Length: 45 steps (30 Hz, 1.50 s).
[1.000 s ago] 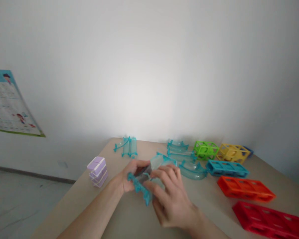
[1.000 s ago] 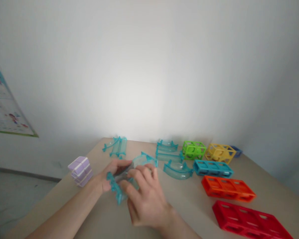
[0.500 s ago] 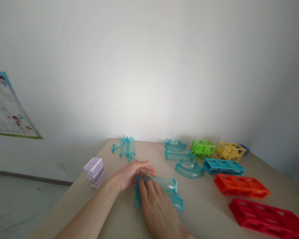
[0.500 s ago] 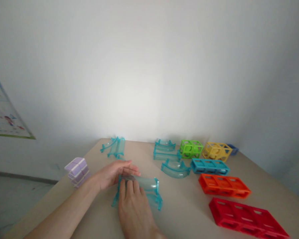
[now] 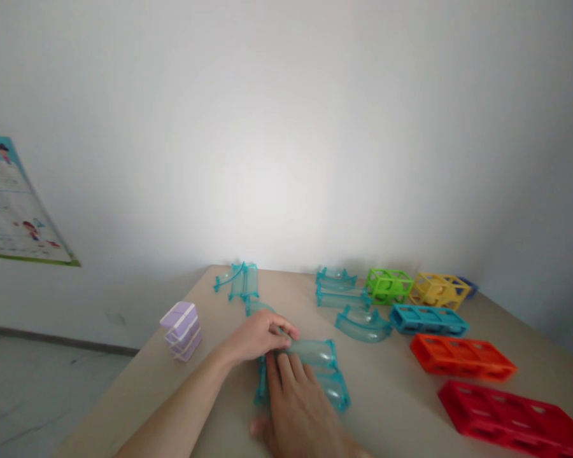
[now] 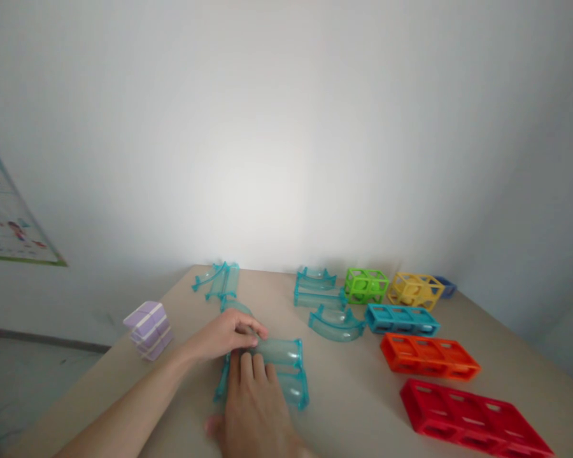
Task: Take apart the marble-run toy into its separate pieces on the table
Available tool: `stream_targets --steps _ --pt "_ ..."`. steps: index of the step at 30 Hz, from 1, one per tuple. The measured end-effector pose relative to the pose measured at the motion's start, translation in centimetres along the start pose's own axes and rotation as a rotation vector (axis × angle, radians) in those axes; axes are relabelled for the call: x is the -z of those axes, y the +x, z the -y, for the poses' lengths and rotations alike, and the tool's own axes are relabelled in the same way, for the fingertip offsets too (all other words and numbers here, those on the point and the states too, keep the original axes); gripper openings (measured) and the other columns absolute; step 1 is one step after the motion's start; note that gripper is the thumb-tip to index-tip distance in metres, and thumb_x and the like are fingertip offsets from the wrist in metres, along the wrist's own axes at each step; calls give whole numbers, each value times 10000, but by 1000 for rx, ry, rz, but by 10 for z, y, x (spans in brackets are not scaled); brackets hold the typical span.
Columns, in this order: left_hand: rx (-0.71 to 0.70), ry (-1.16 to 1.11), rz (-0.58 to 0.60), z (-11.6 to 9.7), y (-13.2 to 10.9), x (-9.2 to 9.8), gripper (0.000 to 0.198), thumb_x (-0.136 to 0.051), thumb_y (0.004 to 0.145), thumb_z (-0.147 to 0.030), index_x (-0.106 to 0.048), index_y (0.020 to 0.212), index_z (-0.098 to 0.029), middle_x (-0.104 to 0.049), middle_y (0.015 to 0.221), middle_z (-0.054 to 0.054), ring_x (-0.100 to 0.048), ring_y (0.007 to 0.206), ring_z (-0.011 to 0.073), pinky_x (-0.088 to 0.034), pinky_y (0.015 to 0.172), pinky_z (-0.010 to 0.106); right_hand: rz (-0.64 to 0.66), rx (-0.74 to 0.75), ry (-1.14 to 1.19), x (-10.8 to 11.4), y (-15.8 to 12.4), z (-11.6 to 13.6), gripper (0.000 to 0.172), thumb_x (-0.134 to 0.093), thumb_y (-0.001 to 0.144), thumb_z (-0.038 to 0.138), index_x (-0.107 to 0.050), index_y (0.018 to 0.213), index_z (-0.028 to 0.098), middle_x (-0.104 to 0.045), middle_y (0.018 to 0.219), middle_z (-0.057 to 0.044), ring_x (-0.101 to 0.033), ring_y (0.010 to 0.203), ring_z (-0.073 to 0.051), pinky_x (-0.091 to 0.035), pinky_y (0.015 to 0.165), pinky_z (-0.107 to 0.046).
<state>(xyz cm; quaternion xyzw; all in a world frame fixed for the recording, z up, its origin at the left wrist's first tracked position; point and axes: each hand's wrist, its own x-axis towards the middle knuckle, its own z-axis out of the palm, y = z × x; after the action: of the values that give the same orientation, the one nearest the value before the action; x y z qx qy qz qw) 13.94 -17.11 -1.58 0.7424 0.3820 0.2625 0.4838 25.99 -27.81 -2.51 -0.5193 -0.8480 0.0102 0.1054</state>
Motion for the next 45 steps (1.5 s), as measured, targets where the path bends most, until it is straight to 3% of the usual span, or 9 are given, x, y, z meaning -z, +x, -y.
stream_targets --steps 5,9,12,16,20,29,37,42,45 --pt "-58 28 -30 -3 -1 -2 181 -659 736 -300 -780 850 -228 -765 844 51 -667 770 214 -470 711 268 -46 -50 28 2 0 0 550 -693 787 327 -548 1276 120 -567 1243 -192 -533 1106 -364 -465 927 -520" --pt "-62 31 -54 -4 0 -1 232 -620 786 -387 -778 776 -217 -752 785 48 -643 767 217 -453 689 273 -95 -82 82 9 0 -3 554 -704 778 343 -546 1280 172 -524 1307 -183 -477 1194 -374 -412 988 -545" --pt "74 -84 -135 0 2 -2 329 -611 790 -466 -761 768 -173 -736 737 56 -631 698 195 -437 650 267 -94 -34 128 7 1 -6 745 -711 753 472 -451 1380 168 -438 1416 -193 -376 1310 -387 -343 1064 -554" --pt "300 -483 -239 7 7 -9 446 -557 826 -527 -717 914 -120 -750 789 102 -665 721 185 -447 661 261 -31 36 121 0 5 -10 917 -616 791 589 -283 1480 84 -272 1535 -218 -205 1413 -401 -238 1132 -565" --pt "324 -685 -357 7 14 -18 404 -510 867 -461 -689 820 -102 -754 790 126 -677 657 168 -476 684 267 42 3 85 -3 9 -15 884 -554 839 587 -315 1452 -3 -316 1504 -247 -261 1397 -398 -233 1145 -542" --pt "251 -701 -641 4 17 -37 396 -407 850 -377 -634 623 -145 -734 671 124 -674 613 189 -496 704 311 49 52 2 -8 12 -19 845 -503 871 588 -335 1439 -15 -309 1498 -267 -296 1374 -417 -242 1115 -587" --pt "145 -564 -641 10 17 -47 542 -473 731 -660 -647 634 -156 -736 708 139 -677 733 249 -481 808 380 52 81 -8 -3 9 -19 834 -522 862 582 -336 1446 17 -326 1490 -274 -294 1367 -421 -227 1104 -592" --pt "168 -628 -596 7 17 -43 585 -452 719 -700 -647 682 -150 -741 750 137 -673 778 251 -464 833 379 8 23 63 -1 8 -20 832 -556 828 605 -318 1468 128 -359 1491 -213 -324 1349 -396 -214 1102 -593" --pt "189 -655 -588 6 17 -37 567 -435 744 -664 -655 711 -142 -743 788 140 -673 784 242 -461 822 369 -39 -23 99 0 7 -21 744 -587 814 576 -374 1432 221 -485 1392 -159 -411 1279 -368 -186 1102 -603"
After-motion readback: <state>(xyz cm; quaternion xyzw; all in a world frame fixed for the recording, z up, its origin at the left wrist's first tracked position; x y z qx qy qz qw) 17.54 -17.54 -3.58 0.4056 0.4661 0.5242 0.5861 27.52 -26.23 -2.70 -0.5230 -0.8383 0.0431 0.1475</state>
